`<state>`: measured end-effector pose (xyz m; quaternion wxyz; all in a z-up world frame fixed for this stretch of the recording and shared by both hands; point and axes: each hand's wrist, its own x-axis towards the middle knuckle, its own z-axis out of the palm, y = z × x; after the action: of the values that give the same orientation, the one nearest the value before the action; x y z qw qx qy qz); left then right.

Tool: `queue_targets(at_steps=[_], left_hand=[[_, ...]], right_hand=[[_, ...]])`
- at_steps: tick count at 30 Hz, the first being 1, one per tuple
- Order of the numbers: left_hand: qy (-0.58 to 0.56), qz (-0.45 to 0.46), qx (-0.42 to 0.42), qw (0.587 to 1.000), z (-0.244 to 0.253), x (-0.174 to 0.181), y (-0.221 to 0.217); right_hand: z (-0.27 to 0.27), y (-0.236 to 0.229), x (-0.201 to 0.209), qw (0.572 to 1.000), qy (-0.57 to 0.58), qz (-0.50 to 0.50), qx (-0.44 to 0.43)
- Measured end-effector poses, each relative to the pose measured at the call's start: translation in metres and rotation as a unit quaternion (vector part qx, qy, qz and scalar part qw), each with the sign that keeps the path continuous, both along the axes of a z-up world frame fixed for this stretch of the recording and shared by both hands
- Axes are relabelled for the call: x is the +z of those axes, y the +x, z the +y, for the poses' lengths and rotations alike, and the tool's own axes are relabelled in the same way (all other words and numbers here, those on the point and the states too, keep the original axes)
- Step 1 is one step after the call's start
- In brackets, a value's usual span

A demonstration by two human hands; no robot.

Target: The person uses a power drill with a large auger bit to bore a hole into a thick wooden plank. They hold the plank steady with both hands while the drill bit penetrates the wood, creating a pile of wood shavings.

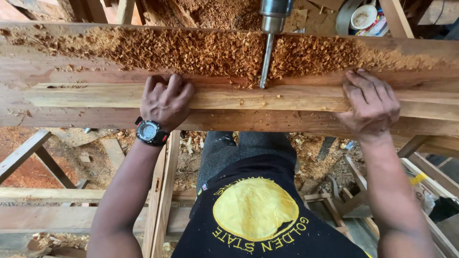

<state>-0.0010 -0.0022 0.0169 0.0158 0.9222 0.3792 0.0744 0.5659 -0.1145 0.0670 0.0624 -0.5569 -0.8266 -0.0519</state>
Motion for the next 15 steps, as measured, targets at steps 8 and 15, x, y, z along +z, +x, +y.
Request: queue_targets(at_steps=[8,15], left_hand=[[0.015,0.007,0.001,1.0,-0.003,-0.005,0.0],[0.016,0.008,0.004,1.0,-0.002,-0.011,-0.002]], right_hand=[[-0.015,0.014,-0.013,0.997,-0.01,-0.074,-0.001],[0.0,0.008,-0.01,0.997,0.019,-0.077,-0.012]])
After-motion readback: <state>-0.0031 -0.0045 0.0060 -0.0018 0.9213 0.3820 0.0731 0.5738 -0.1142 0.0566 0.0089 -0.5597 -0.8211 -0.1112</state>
